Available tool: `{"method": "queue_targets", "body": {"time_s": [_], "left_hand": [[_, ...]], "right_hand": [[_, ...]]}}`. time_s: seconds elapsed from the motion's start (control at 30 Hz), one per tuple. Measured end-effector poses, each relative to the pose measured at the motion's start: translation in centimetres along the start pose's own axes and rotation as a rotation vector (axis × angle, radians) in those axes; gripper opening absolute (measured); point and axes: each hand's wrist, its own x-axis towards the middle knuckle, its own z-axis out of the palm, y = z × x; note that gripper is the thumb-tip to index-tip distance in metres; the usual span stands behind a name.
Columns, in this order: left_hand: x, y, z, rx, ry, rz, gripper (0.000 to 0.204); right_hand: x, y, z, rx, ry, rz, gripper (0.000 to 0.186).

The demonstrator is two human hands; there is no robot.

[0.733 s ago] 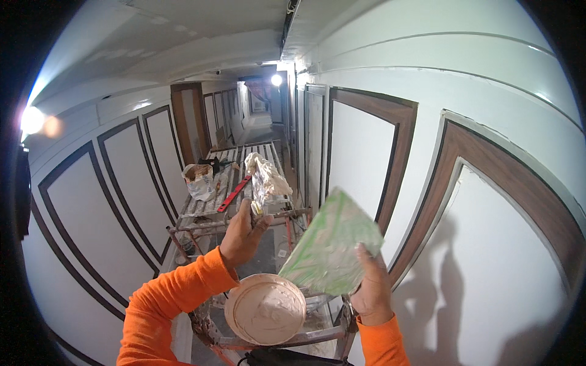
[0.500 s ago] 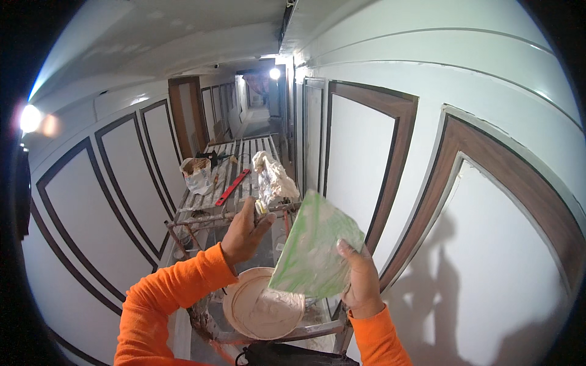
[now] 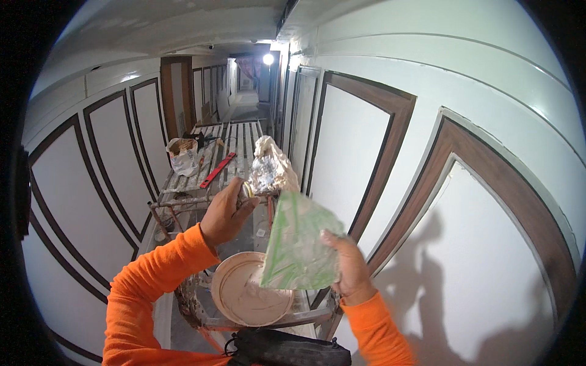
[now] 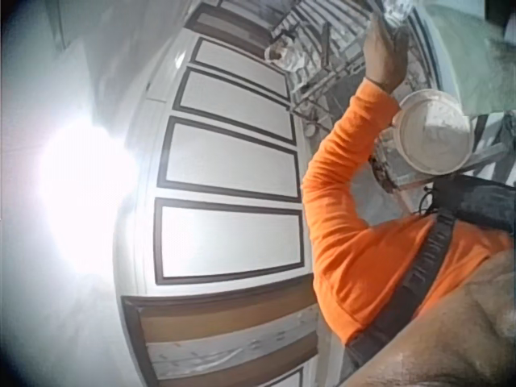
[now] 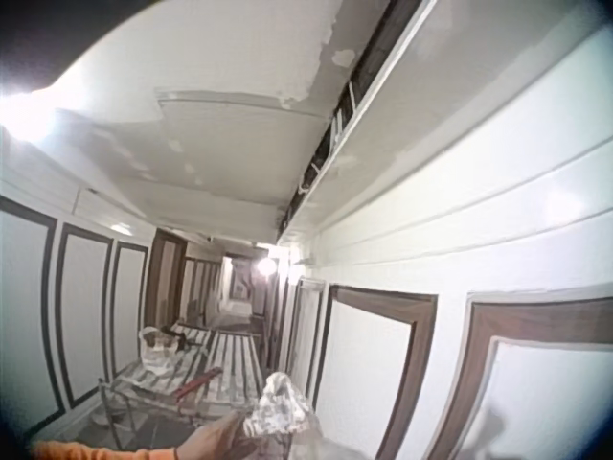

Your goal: The person scoops plaster from a bucket using a putty knife and applies it to the top corner of a door frame using a piece of cardboard while standing on a ladder.

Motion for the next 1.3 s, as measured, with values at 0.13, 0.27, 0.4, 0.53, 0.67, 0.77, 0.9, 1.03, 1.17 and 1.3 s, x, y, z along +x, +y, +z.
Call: {"method": "queue_targets", "body": {"time_s": [0.13,0.27,0.4,0.53,0.67,0.77,0.9,1.03,1.17,1.3], "left_hand": [[-0.4,-0.7,0.3,0.056,0.029,0.061,0.034],[-0.5,-1.0,-0.5,-0.077,-0.05,0.018,0.036],[-1.0,-1.2,-0.8,-0.154,-0.151,-0.048,0.036],[-1.2,-1.9,-0.3,-0.16,-0.164,-0.021,0.035],[-1.1,-1.7,-0.3,-0.161,-0.195,0.022,0.035],[-1.1,-1.1,-0.5,-0.166,-0.217,0.023,0.035],[-1.2,-1.0,-0.9,-0.132,-0.254,0.021,0.034],[-1.8,-2.1,-0.4,-0.059,-0.284,0.118,0.031],[-1.3,-1.1,0.0,-0.253,-0.336,-0.122,0.029],[-1.4,-2.3,0.3,-0.531,-0.154,-0.122,0.022]], "right_hand": [[2.1,2.8,0.6,0.182,-0.109,0.137,0.054],[3.7,2.8,-0.2,0.196,-0.236,0.031,0.05],[4.1,2.3,-0.5,0.204,-0.217,0.082,0.051],[4.0,2.5,-0.2,0.19,-0.16,0.05,0.052],[3.8,1.8,-0.3,0.167,-0.165,-0.051,0.053],[3.8,2.0,-0.8,0.169,-0.186,-0.096,0.052],[3.4,2.2,-0.8,0.139,-0.146,-0.155,0.051],[3.0,0.4,-0.5,0.092,-0.047,-0.23,0.054],[2.6,-1.7,-2.0,0.079,-0.039,-0.311,0.055],[0.6,-3.1,-3.9,0.061,0.084,-0.455,0.05]]}}
